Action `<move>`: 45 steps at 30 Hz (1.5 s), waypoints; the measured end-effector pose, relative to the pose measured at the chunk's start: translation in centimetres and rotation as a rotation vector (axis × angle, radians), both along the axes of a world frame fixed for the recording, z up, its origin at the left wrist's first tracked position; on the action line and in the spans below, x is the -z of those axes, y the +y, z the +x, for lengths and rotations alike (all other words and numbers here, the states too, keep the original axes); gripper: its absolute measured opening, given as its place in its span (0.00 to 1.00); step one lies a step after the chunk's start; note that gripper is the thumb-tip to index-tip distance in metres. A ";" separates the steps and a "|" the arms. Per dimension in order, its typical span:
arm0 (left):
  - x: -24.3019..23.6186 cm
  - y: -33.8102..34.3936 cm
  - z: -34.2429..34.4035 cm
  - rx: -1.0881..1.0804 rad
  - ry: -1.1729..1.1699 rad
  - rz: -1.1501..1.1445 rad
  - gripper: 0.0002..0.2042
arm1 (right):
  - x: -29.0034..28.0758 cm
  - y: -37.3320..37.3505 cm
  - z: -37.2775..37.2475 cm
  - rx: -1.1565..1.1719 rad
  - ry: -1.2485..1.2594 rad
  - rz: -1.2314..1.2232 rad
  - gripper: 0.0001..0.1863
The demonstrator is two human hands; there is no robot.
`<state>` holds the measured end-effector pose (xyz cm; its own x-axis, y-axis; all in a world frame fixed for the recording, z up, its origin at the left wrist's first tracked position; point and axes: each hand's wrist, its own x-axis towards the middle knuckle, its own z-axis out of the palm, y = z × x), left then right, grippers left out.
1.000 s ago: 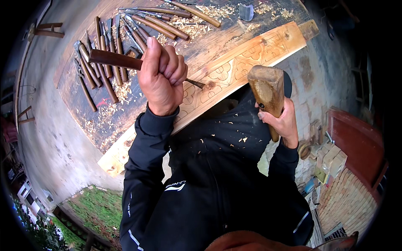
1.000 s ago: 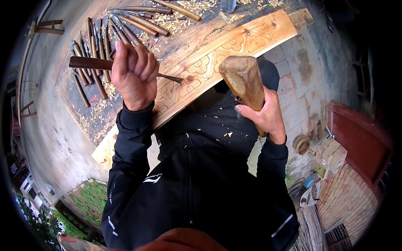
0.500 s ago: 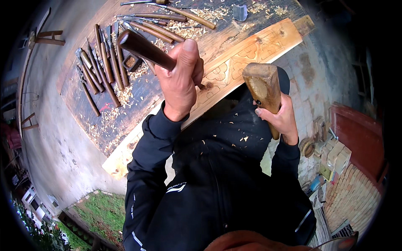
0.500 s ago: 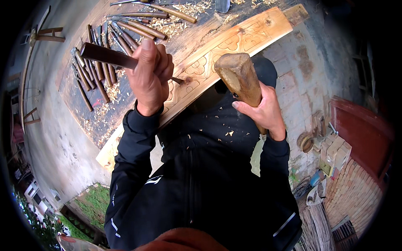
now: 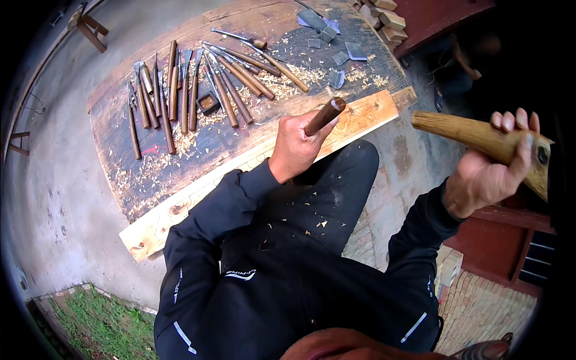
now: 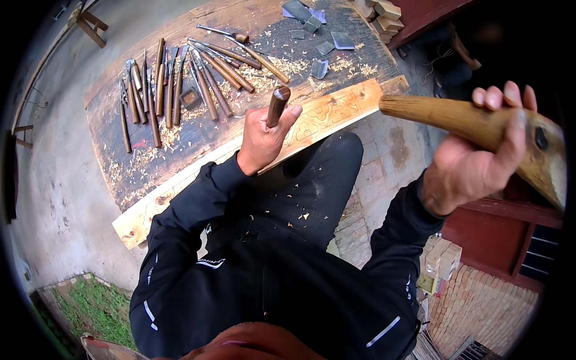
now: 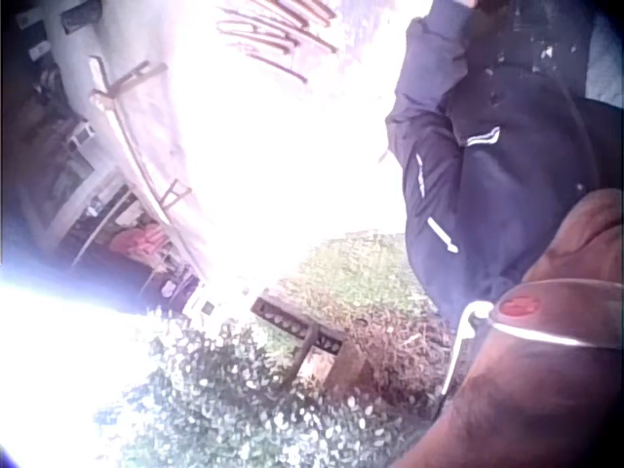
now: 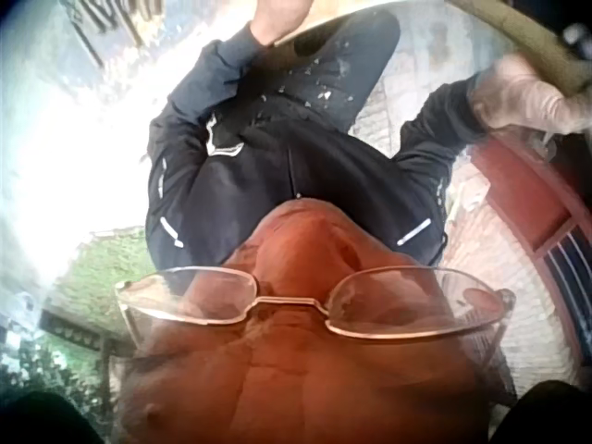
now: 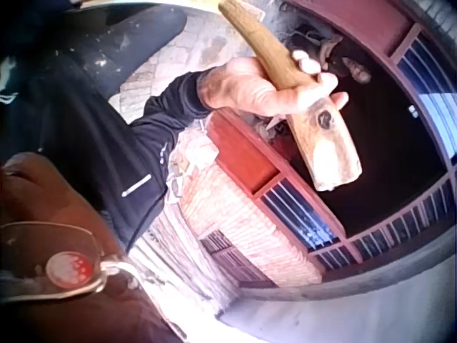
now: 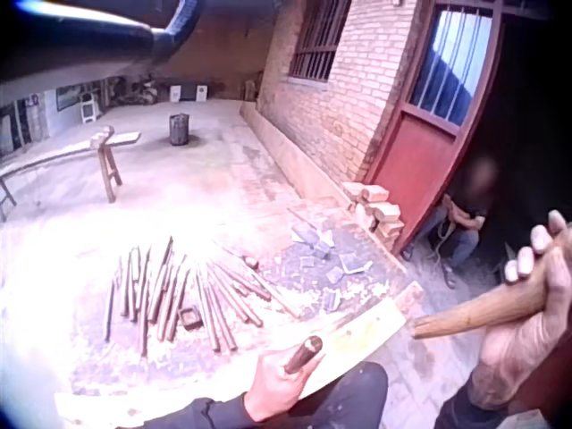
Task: The person carves a decorative pattern into a wooden plank using a chisel and a wooden mallet. They repeatedly position the chisel along the design lines and strike it with the mallet to remove wood shavings. The person occasionally pauses to brush away debris from the work surface.
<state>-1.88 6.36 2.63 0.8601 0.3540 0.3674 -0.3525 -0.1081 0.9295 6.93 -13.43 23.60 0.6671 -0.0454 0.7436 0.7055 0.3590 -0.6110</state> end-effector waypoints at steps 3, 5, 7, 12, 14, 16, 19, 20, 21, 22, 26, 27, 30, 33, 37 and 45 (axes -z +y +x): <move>0.6 0.8 -0.1 -0.025 0.020 0.033 0.09 | 2.9 5.5 -0.8 0.392 -0.681 -1.394 0.17; -0.2 0.6 -0.1 -0.020 0.016 -0.042 0.10 | 2.1 5.1 0.4 0.509 -0.660 -1.485 0.23; 0.2 0.5 -0.3 0.008 -0.006 -0.034 0.09 | 1.6 3.7 0.4 0.350 -0.341 -1.027 0.21; 1.1 0.0 0.9 -0.011 -0.107 -0.021 0.10 | 3.1 5.2 -1.9 0.271 -0.230 -0.916 0.28; 0.2 0.3 0.2 -0.009 -0.039 -0.016 0.10 | 4.1 5.5 -1.7 0.390 -0.519 -1.323 0.29; 0.7 0.4 -0.3 -0.023 0.012 -0.023 0.11 | 3.9 4.6 -0.2 0.532 -0.579 -1.233 0.29; 1.1 0.4 0.1 -0.020 -0.015 -0.121 0.20 | 9.1 0.7 -1.6 0.338 0.200 -0.869 0.20; 1.3 1.1 0.1 -0.027 0.000 -0.202 0.21 | 10.3 -0.1 -1.9 0.073 0.398 -0.787 0.20; 1.7 1.8 -0.4 -0.032 0.024 -0.291 0.21 | 11.6 -0.9 -2.6 -0.193 0.596 -0.700 0.21; 1.6 2.7 -0.5 -0.037 -0.017 -0.428 0.22 | 13.8 -1.9 -3.0 -0.207 0.708 -0.650 0.23; -1.8 12.2 -1.1 -0.179 -0.357 -0.498 0.26 | 22.4 -5.7 -5.2 -0.210 1.005 -0.515 0.24; -1.7 14.7 -1.0 -0.284 -0.379 -0.528 0.27 | 22.8 -6.2 -5.3 -0.221 0.994 -0.470 0.24; -1.6 18.8 -0.4 -0.403 -0.338 -0.495 0.27 | 23.6 -6.3 -5.3 -0.231 0.969 -0.385 0.23; -0.1 19.4 0.5 -0.478 -0.256 -0.477 0.27 | 23.5 -6.1 -5.3 -0.259 0.982 -0.424 0.23; 1.7 19.6 1.5 -0.528 -0.240 -0.466 0.26 | 23.5 -5.8 -5.3 -0.244 0.957 -0.460 0.23; 3.0 18.5 2.2 -0.522 -0.177 -0.349 0.20 | 22.9 -6.0 -5.5 -0.214 1.004 -0.477 0.18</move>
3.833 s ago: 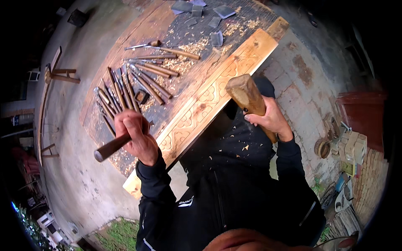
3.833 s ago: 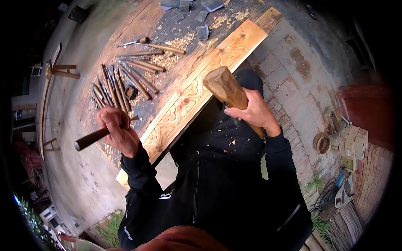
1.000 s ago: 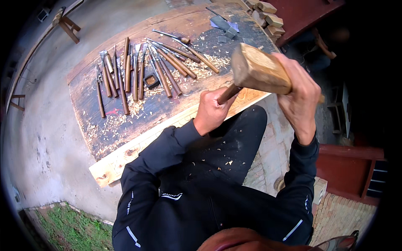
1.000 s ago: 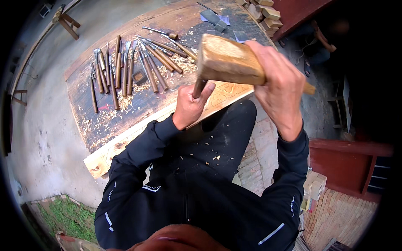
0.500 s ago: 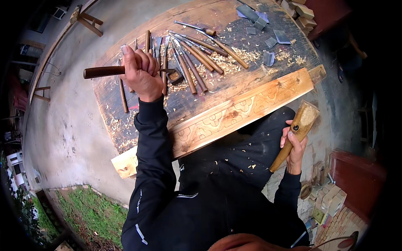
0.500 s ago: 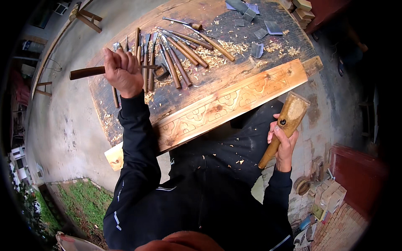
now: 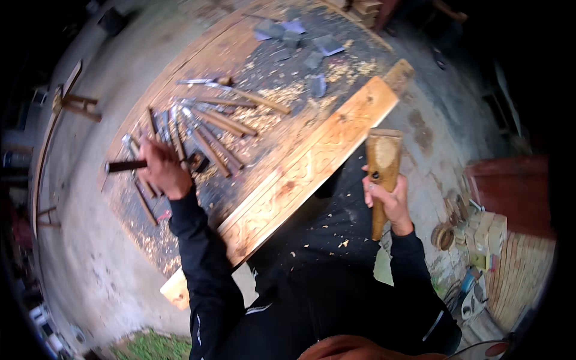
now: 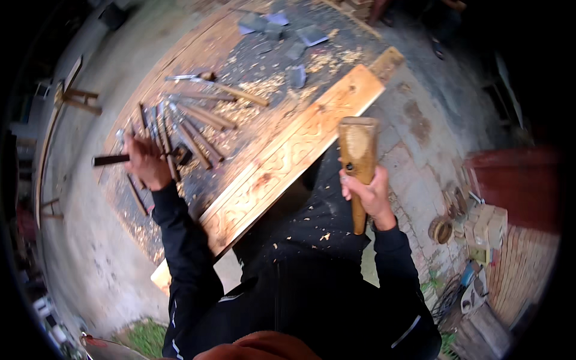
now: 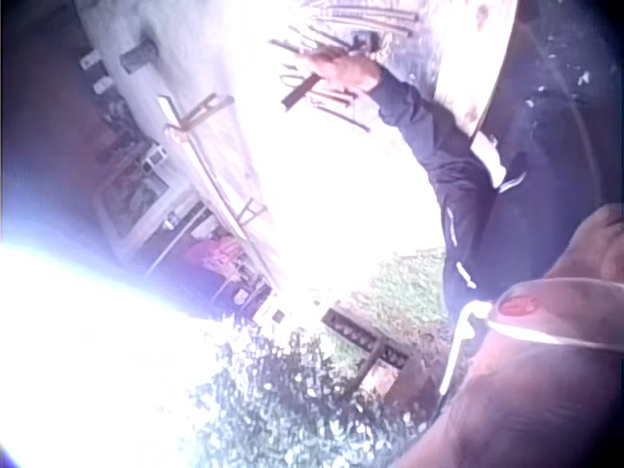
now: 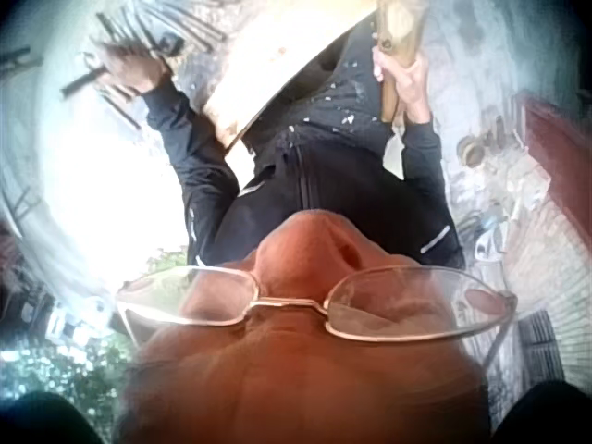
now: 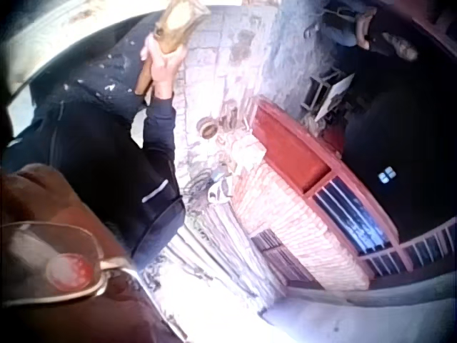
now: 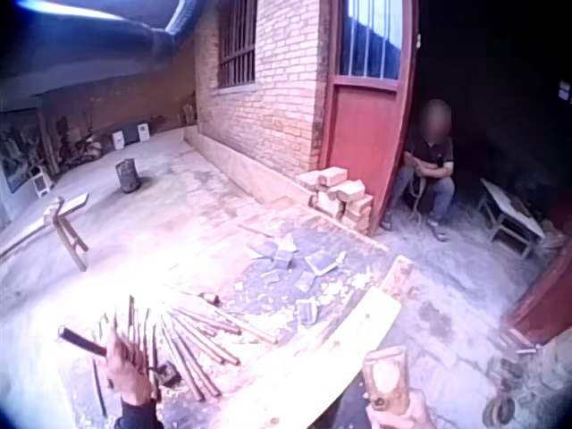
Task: The person carves a decorative pattern into a wooden plank using a chisel and a wooden mallet. They repeatedly position the chisel along the design lines and strike it with the mallet to remove wood shavings. The person occasionally pauses to brush away debris from the work surface.
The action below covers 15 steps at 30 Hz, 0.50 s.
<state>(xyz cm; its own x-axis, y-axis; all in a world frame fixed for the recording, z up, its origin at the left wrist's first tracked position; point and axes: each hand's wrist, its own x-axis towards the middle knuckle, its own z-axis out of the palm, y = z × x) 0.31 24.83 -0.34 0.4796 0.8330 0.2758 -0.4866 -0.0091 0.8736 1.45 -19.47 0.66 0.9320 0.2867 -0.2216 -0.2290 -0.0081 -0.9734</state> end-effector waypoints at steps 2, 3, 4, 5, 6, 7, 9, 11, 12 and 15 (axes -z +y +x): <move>-0.6 -2.3 -0.9 0.029 0.014 0.202 0.20 | 0.9 -0.8 0.3 -0.020 -0.001 -0.008 0.12; 0.1 -2.8 -1.7 0.038 0.062 0.304 0.21 | 0.3 -0.4 0.3 -0.013 -0.012 0.000 0.11; -0.8 -4.8 -2.5 -0.021 0.337 0.541 0.23 | 0.2 -0.2 0.6 -0.029 -0.020 0.029 0.11; -1.5 -7.0 -2.8 0.027 0.432 0.789 0.23 | -0.3 -0.6 0.8 -0.054 -0.044 -0.016 0.11; -2.5 -9.6 -2.8 0.166 0.400 0.971 0.23 | -0.4 -0.9 0.6 -0.082 -0.059 -0.047 0.11; -1.8 -11.1 -2.7 0.140 0.375 1.214 0.22 | -0.6 -1.0 0.5 -0.076 -0.068 -0.039 0.10; -0.4 -13.3 -3.3 0.223 0.483 1.373 0.20 | -0.2 -1.1 0.4 -0.093 -0.084 -0.056 0.09; 1.4 -14.1 -3.5 0.278 0.473 1.395 0.18 | -0.5 -0.7 0.1 -0.074 -0.080 -0.038 0.12; 1.7 -14.4 -3.6 0.311 0.449 1.396 0.18 | -0.7 -0.7 0.0 -0.062 -0.074 -0.030 0.13; 2.1 -14.2 -3.7 0.314 0.479 1.416 0.18 | -0.5 -0.9 -0.1 -0.066 -0.076 -0.040 0.14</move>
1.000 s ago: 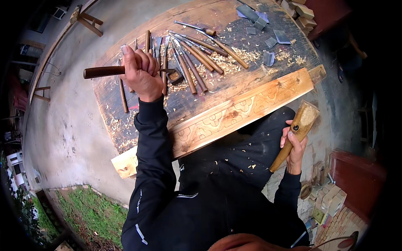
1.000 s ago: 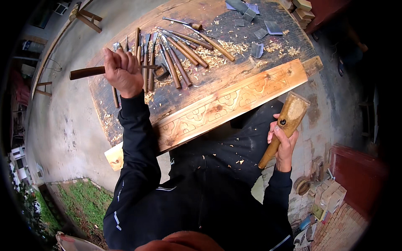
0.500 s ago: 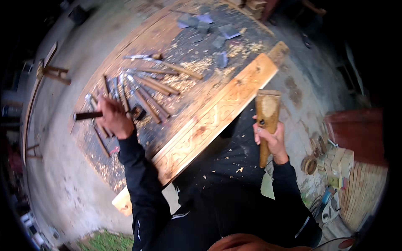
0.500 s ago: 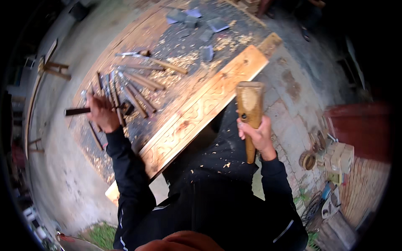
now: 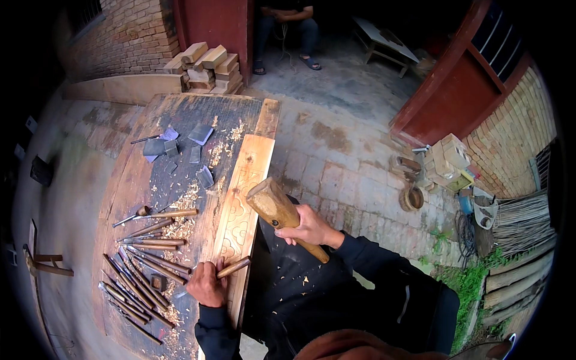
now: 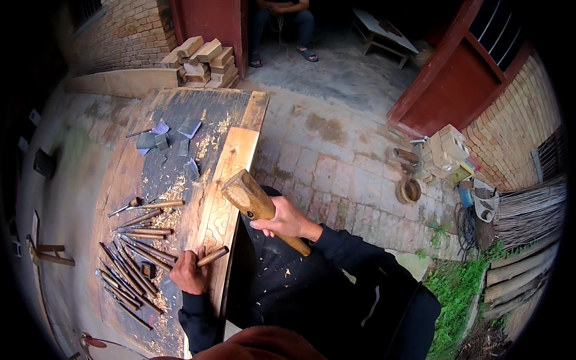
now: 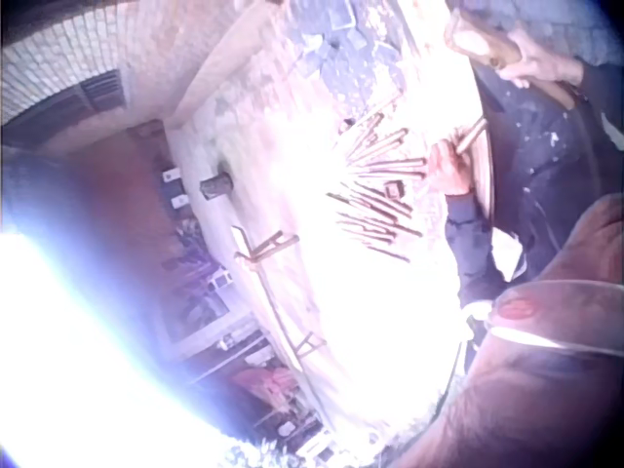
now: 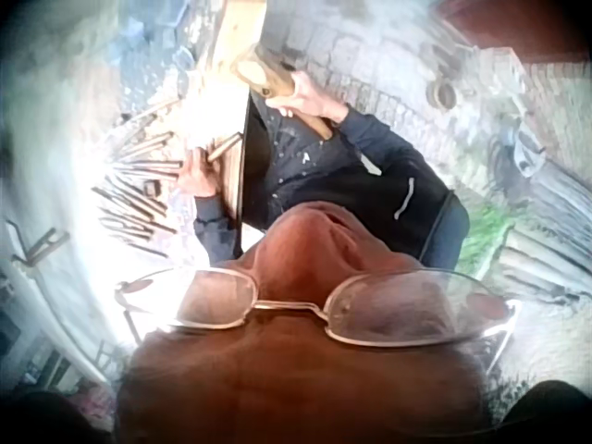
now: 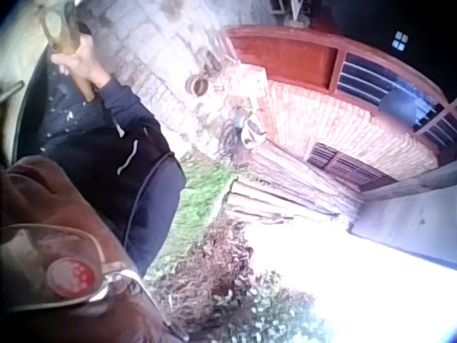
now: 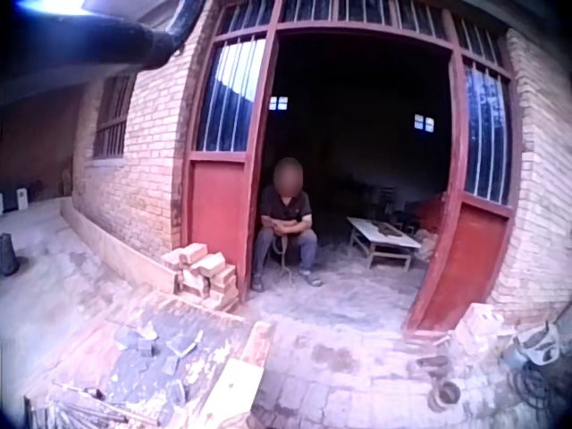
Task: The person carves a decorative pattern into a wooden plank using a chisel and a wooden mallet. They repeatedly position the chisel along the design lines and strike it with the mallet to remove wood shavings. The person occasionally pauses to brush away debris from the work surface.
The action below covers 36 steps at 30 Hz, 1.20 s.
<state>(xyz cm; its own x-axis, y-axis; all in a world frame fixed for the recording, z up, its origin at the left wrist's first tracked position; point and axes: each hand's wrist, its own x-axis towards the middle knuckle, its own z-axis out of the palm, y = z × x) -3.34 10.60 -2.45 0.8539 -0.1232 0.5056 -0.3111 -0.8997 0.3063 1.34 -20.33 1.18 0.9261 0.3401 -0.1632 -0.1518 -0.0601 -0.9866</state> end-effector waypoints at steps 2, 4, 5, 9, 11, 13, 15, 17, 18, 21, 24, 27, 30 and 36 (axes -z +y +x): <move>0.6 0.4 -0.1 -0.032 0.041 -0.001 0.18 | 0.2 0.0 -0.1 -0.003 0.004 -0.005 0.14; 1.0 0.5 -0.1 -0.057 0.031 0.007 0.18 | -0.1 0.2 0.1 0.000 -0.003 0.042 0.14; 1.1 0.4 -0.3 -0.067 0.038 0.010 0.19 | -0.1 0.2 -0.2 0.004 0.005 0.064 0.15; 1.2 0.4 0.0 -0.061 0.035 -0.013 0.18 | 0.5 0.1 0.2 0.010 -0.026 0.088 0.14; 1.0 0.4 0.0 -0.065 0.029 -0.016 0.18 | 0.1 0.3 -0.1 0.012 -0.020 0.109 0.14; 1.0 0.0 0.0 -0.054 0.031 -0.021 0.18 | 0.4 -0.1 -0.1 0.015 0.019 0.075 0.14; 0.8 0.0 0.3 -0.070 0.057 -0.032 0.18 | 1.1 -0.2 0.6 0.004 -0.021 0.017 0.13; 1.5 0.1 -0.2 -0.067 0.079 -0.040 0.18 | 1.2 -0.3 -0.3 0.027 0.010 0.032 0.13; 1.2 0.2 0.1 -0.069 0.059 -0.043 0.19 | 0.8 -0.1 0.0 0.021 0.016 0.052 0.14; 0.9 0.4 -0.3 -0.058 0.038 -0.023 0.18 | 0.3 0.0 -0.3 0.001 -0.015 0.076 0.14; 1.4 0.5 -0.1 -0.075 0.031 -0.020 0.19 | 0.5 -0.2 0.1 -0.010 -0.039 0.057 0.14; 1.2 0.4 0.1 -0.080 0.049 -0.055 0.20 | 0.5 -0.1 0.1 -0.005 -0.053 0.055 0.14; 1.1 0.4 -0.1 -0.090 0.039 -0.067 0.20 | 0.6 0.0 0.1 0.005 -0.056 0.039 0.14; 1.6 0.7 -0.1 -0.099 0.054 -0.036 0.21 | 0.8 -0.1 -0.1 0.010 -0.050 0.071 0.13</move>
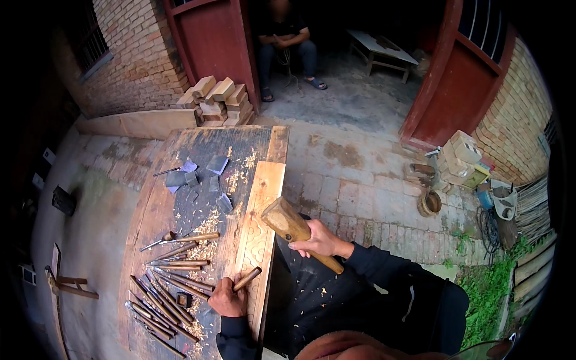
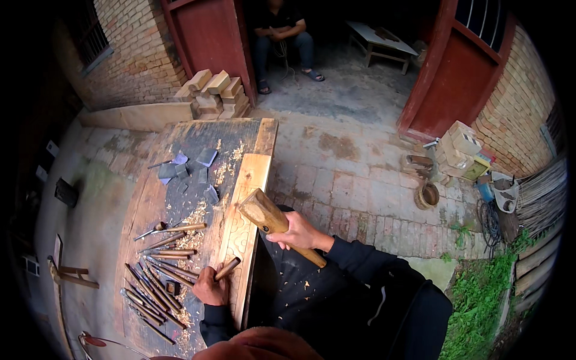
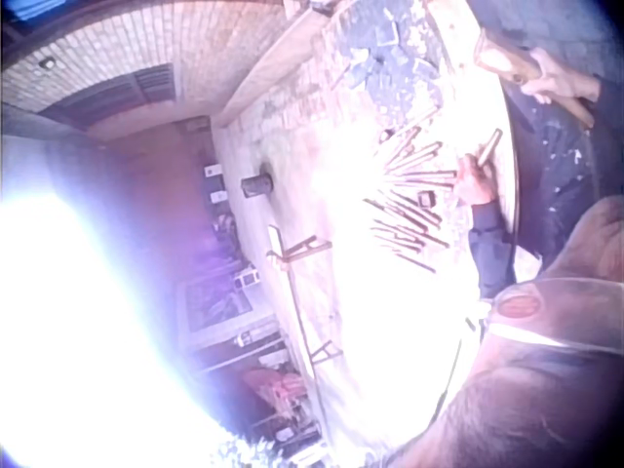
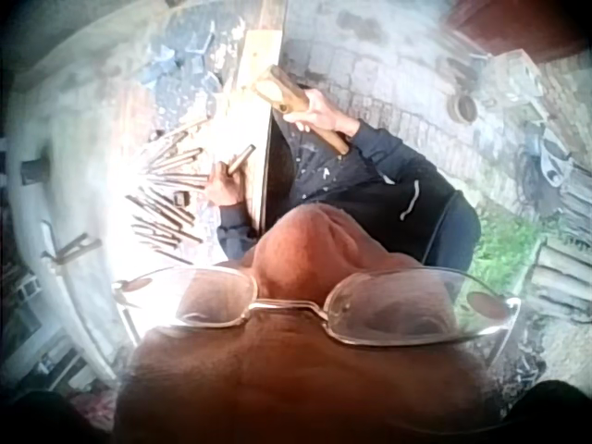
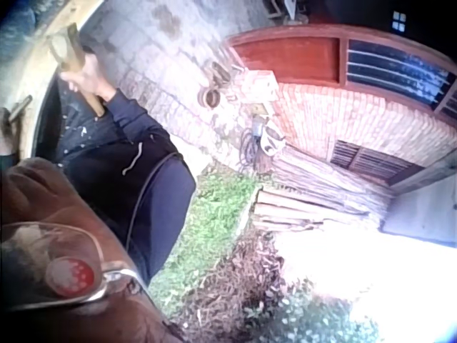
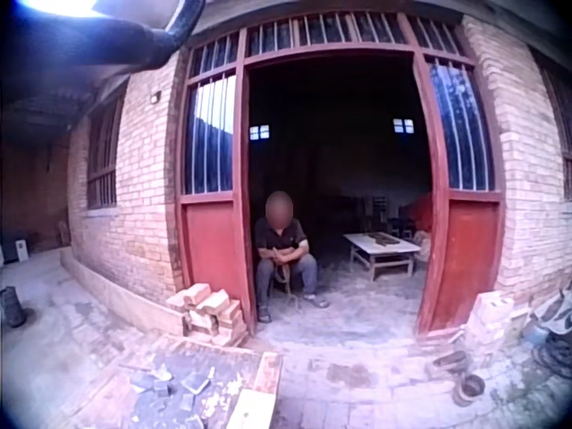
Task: The person carves a decorative pattern into a wooden plank using a chisel and a wooden mallet. They repeatedly position the chisel along the design lines and strike it with the mallet to remove wood shavings. The person occasionally pauses to brush away debris from the work surface.
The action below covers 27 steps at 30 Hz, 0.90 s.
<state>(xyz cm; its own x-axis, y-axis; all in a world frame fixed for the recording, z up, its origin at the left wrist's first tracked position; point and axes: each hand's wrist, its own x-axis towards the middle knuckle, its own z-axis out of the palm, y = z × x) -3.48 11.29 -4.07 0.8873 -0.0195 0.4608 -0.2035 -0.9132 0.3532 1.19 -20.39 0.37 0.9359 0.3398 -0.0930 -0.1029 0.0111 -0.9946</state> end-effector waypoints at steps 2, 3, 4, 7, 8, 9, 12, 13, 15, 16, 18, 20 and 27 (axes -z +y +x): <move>0.0 0.0 0.0 0.001 0.002 -0.001 0.21 | 0.1 0.0 0.0 0.002 -0.003 -0.003 0.13; -0.1 -0.1 -0.1 0.003 0.000 -0.008 0.21 | 0.2 0.0 0.0 0.002 -0.004 -0.002 0.13; -0.1 -0.1 -0.1 0.004 -0.003 -0.015 0.21 | 0.3 0.0 0.0 0.002 -0.006 -0.002 0.13; 0.1 0.2 -0.1 0.016 -0.032 -0.006 0.20 | 0.4 -0.1 0.1 -0.003 -0.010 -0.002 0.12; 0.2 0.2 -0.1 0.014 -0.031 -0.005 0.20 | 0.4 -0.1 0.0 -0.005 -0.009 -0.003 0.12; 0.3 0.2 -0.1 0.011 -0.029 -0.004 0.20 | 0.4 -0.1 0.0 -0.002 -0.010 -0.001 0.12; 0.4 0.1 0.0 0.010 -0.025 -0.001 0.19 | 0.2 -0.1 0.0 0.007 -0.015 0.002 0.12; 0.4 0.1 0.1 0.011 -0.023 -0.001 0.19 | 0.1 -0.2 0.0 0.009 -0.020 0.002 0.12; 0.4 -0.1 0.2 0.013 -0.029 -0.010 0.19 | 0.0 -0.4 0.0 0.010 -0.017 -0.001 0.12; 0.3 -0.2 0.3 0.013 -0.033 -0.016 0.19 | 0.0 -0.5 0.1 0.010 -0.007 -0.004 0.12; -0.3 -0.2 0.2 -0.004 -0.047 -0.058 0.18 | -0.1 -0.6 0.1 0.014 -0.008 0.003 0.12; -1.7 0.2 0.2 -0.001 -0.122 -0.167 0.16 | -0.2 -0.1 0.5 0.004 -0.035 0.028 0.12; -6.6 1.7 0.4 -0.003 -0.181 -1.002 0.09 | 1.4 -0.1 0.4 0.083 0.104 -0.042 0.10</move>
<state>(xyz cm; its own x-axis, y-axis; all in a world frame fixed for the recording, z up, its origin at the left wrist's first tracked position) -3.13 12.96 2.55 0.8020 0.4513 0.3914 -0.3283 -0.2143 0.9199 1.56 -20.46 -1.03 0.9452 0.2554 -0.2033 -0.2057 -0.0175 -0.9785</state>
